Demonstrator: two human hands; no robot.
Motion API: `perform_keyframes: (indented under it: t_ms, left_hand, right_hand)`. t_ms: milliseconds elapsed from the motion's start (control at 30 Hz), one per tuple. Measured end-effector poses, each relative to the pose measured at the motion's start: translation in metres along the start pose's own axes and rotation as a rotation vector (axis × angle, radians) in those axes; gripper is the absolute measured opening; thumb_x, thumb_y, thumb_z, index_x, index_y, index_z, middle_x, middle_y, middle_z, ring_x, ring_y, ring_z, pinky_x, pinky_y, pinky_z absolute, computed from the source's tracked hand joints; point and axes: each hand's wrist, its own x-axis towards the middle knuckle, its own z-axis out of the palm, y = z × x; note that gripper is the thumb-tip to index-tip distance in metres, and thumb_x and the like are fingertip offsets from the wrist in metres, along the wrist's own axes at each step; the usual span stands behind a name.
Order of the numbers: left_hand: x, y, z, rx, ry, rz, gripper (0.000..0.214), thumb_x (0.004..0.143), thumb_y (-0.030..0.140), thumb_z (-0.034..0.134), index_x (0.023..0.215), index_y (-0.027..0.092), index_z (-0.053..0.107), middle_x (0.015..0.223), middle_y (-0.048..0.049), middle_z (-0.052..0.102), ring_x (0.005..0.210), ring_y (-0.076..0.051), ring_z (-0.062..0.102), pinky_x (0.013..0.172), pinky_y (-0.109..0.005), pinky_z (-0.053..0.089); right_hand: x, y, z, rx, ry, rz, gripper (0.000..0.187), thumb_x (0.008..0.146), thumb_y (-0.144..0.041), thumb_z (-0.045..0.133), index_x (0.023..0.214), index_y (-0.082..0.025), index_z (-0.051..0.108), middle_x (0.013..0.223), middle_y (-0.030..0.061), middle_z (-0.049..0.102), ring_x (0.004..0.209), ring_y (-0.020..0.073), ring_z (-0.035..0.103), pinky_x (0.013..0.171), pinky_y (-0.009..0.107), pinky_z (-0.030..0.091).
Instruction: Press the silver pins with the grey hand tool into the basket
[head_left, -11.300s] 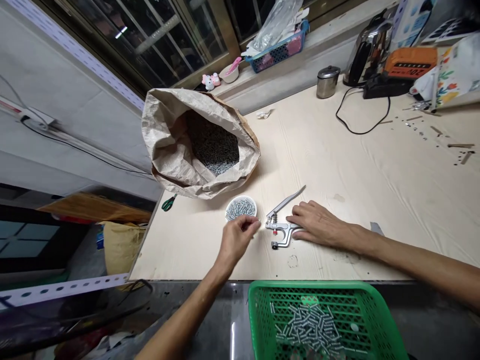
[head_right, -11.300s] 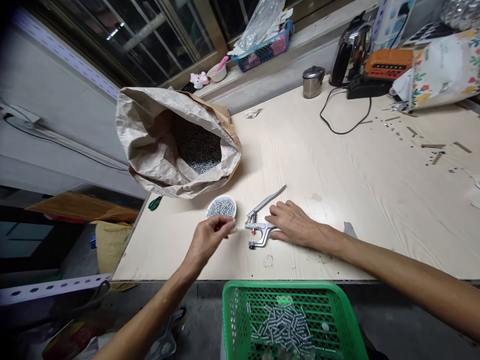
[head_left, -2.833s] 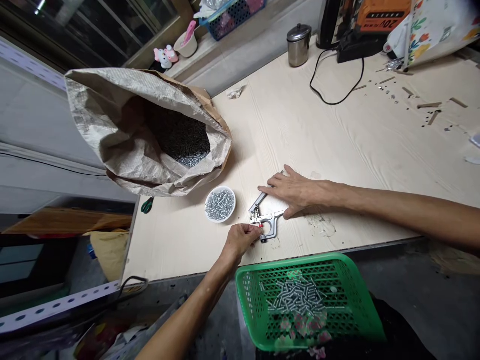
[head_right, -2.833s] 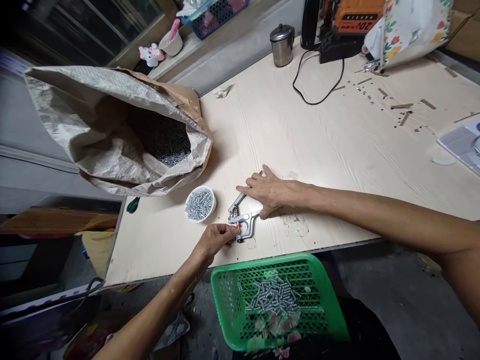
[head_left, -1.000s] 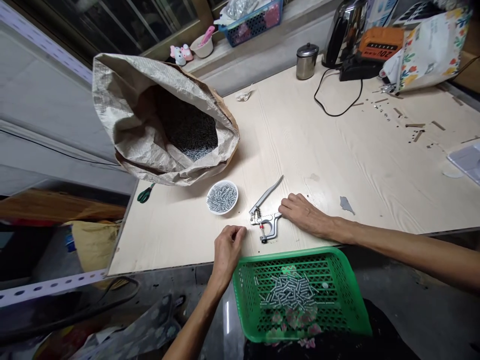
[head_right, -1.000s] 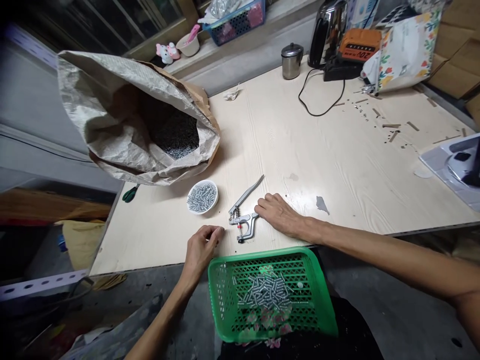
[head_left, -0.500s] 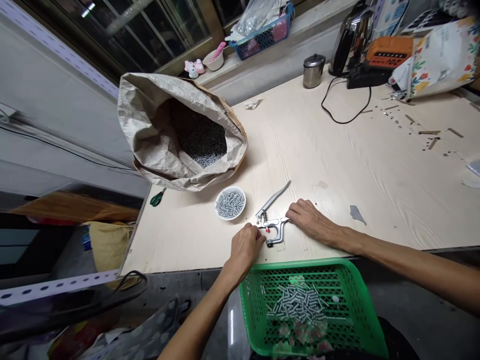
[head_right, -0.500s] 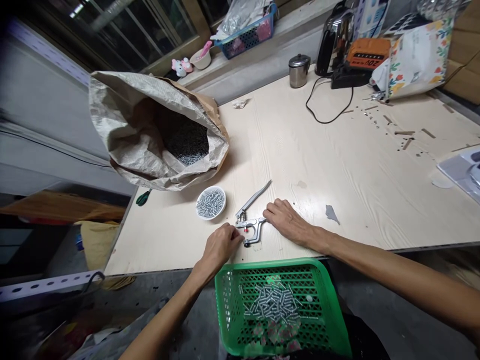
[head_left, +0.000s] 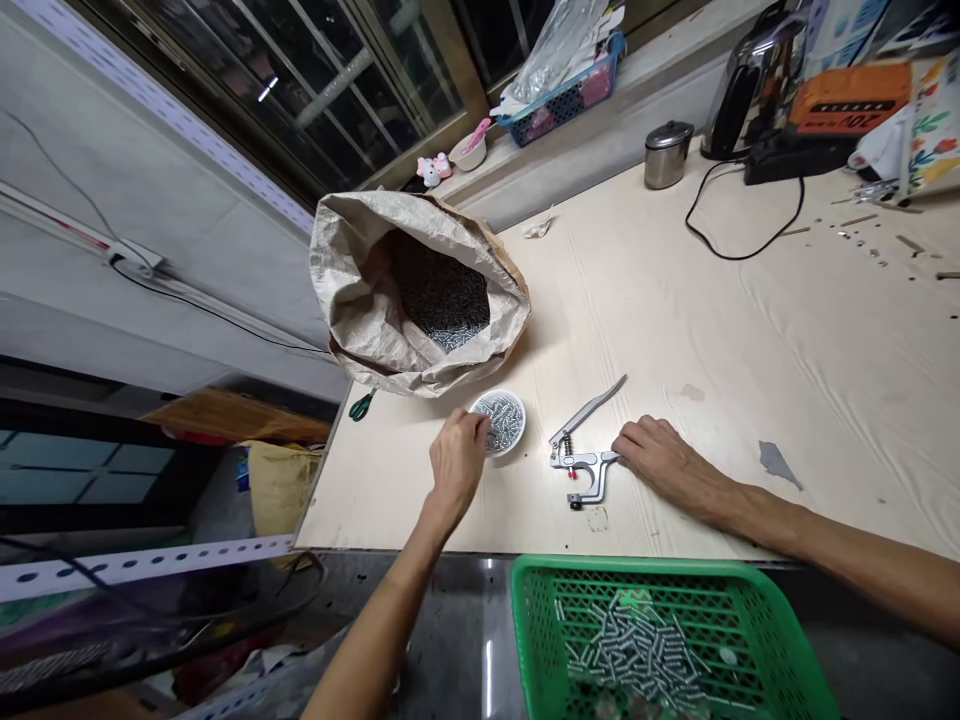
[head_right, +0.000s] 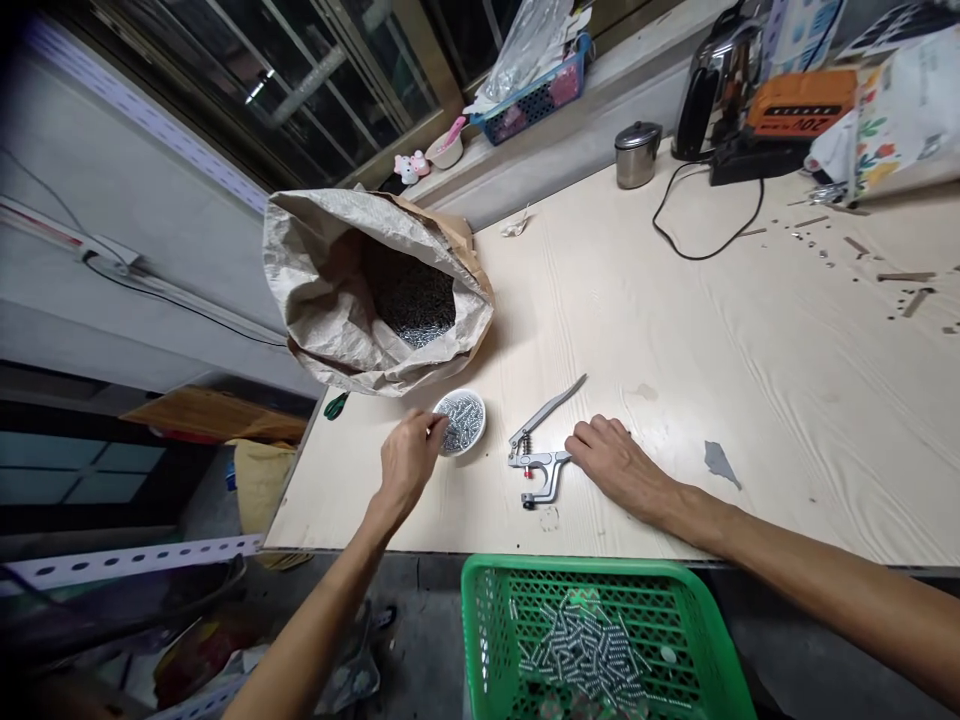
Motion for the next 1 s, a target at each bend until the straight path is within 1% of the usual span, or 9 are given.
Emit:
perform_keyframes:
  t_ms: [133, 367, 467, 567, 667, 733, 833, 900, 1000]
  left_hand:
    - [0.037, -0.008, 0.016, 0.050, -0.041, 0.009, 0.024, 0.092, 0.029, 0.049, 0.093, 0.020, 0.072, 0.094, -0.0070, 0.066, 0.085, -0.020, 0.062, 0.066, -0.027, 0.042]
    - [0.046, -0.004, 0.027, 0.019, -0.067, 0.043, 0.018, 0.090, 0.025, 0.054, 0.090, 0.020, 0.071, 0.097, -0.0067, 0.065, 0.087, -0.020, 0.062, 0.067, -0.028, 0.042]
    - [0.047, -0.004, 0.018, -0.111, 0.022, 0.046, 0.017, 0.088, 0.024, 0.054, 0.086, 0.019, 0.070, 0.097, -0.0063, 0.067, 0.087, -0.019, 0.061, 0.072, -0.028, 0.044]
    - [0.034, 0.003, 0.006, -0.381, 0.071, 0.000, 0.017, 0.085, 0.029, 0.058, 0.084, 0.018, 0.070, 0.088, -0.0050, 0.069, 0.079, -0.018, 0.062, 0.071, -0.027, 0.046]
    - [0.003, 0.018, 0.005, -0.664, -0.118, -0.076, 0.022, 0.081, 0.036, 0.061, 0.080, 0.016, 0.070, 0.070, -0.0018, 0.067, 0.061, -0.015, 0.059, 0.060, -0.025, 0.045]
    - [-0.021, 0.028, 0.013, -0.763, -0.233, -0.084, 0.025, 0.079, 0.039, 0.062, 0.079, 0.016, 0.071, 0.065, -0.0008, 0.066, 0.055, -0.013, 0.056, 0.055, -0.024, 0.044]
    - [-0.051, 0.038, 0.035, -0.855, -0.297, -0.112, 0.027, 0.079, 0.040, 0.062, 0.079, 0.015, 0.071, 0.062, -0.0003, 0.064, 0.052, -0.012, 0.052, 0.053, -0.023, 0.042]
    - [-0.060, 0.041, 0.048, -0.912, -0.315, -0.167, 0.028, 0.079, 0.041, 0.061, 0.078, 0.014, 0.071, 0.058, 0.0006, 0.060, 0.050, -0.011, 0.050, 0.052, -0.023, 0.040]
    - [-0.059, 0.043, 0.059, -0.957, -0.341, -0.211, 0.030, 0.076, 0.043, 0.063, 0.076, 0.014, 0.071, 0.055, 0.0014, 0.058, 0.049, -0.010, 0.048, 0.051, -0.022, 0.039]
  right_hand:
    - [0.002, -0.002, -0.003, -0.026, 0.015, 0.000, 0.019, 0.091, -0.007, 0.042, 0.083, -0.019, 0.055, 0.084, 0.0059, 0.056, 0.078, 0.0204, 0.041, 0.069, 0.033, 0.028]
    - [0.003, -0.003, -0.004, -0.067, 0.019, -0.012, 0.020, 0.091, -0.006, 0.042, 0.082, -0.018, 0.056, 0.083, 0.0061, 0.056, 0.077, 0.0205, 0.041, 0.068, 0.034, 0.028]
    - [0.002, -0.003, -0.003, -0.056, 0.014, -0.005, 0.020, 0.091, -0.006, 0.042, 0.083, -0.018, 0.056, 0.084, 0.0060, 0.056, 0.078, 0.0205, 0.041, 0.069, 0.034, 0.028]
    - [0.002, -0.003, -0.003, -0.035, -0.002, -0.001, 0.019, 0.092, -0.007, 0.041, 0.084, -0.018, 0.055, 0.086, 0.0058, 0.056, 0.079, 0.0204, 0.041, 0.070, 0.034, 0.029]
    - [0.001, -0.002, -0.004, -0.034, -0.004, -0.030, 0.021, 0.094, -0.008, 0.038, 0.084, -0.017, 0.054, 0.085, 0.0055, 0.056, 0.079, 0.0197, 0.040, 0.070, 0.034, 0.028]
    - [0.001, -0.002, -0.004, -0.047, 0.021, -0.048, 0.024, 0.095, -0.008, 0.036, 0.083, -0.017, 0.054, 0.083, 0.0052, 0.055, 0.078, 0.0195, 0.039, 0.070, 0.034, 0.028]
    - [0.001, -0.002, -0.004, -0.070, 0.054, -0.061, 0.024, 0.096, -0.009, 0.036, 0.082, -0.017, 0.054, 0.080, 0.0051, 0.054, 0.078, 0.0196, 0.038, 0.070, 0.034, 0.027]
    - [0.001, -0.002, -0.004, -0.079, 0.056, -0.065, 0.022, 0.095, -0.009, 0.039, 0.081, -0.017, 0.054, 0.080, 0.0051, 0.054, 0.078, 0.0197, 0.038, 0.071, 0.034, 0.027]
    - [0.001, -0.002, -0.005, -0.080, 0.040, -0.064, 0.020, 0.094, -0.009, 0.041, 0.081, -0.017, 0.053, 0.080, 0.0049, 0.054, 0.079, 0.0199, 0.038, 0.070, 0.034, 0.027]
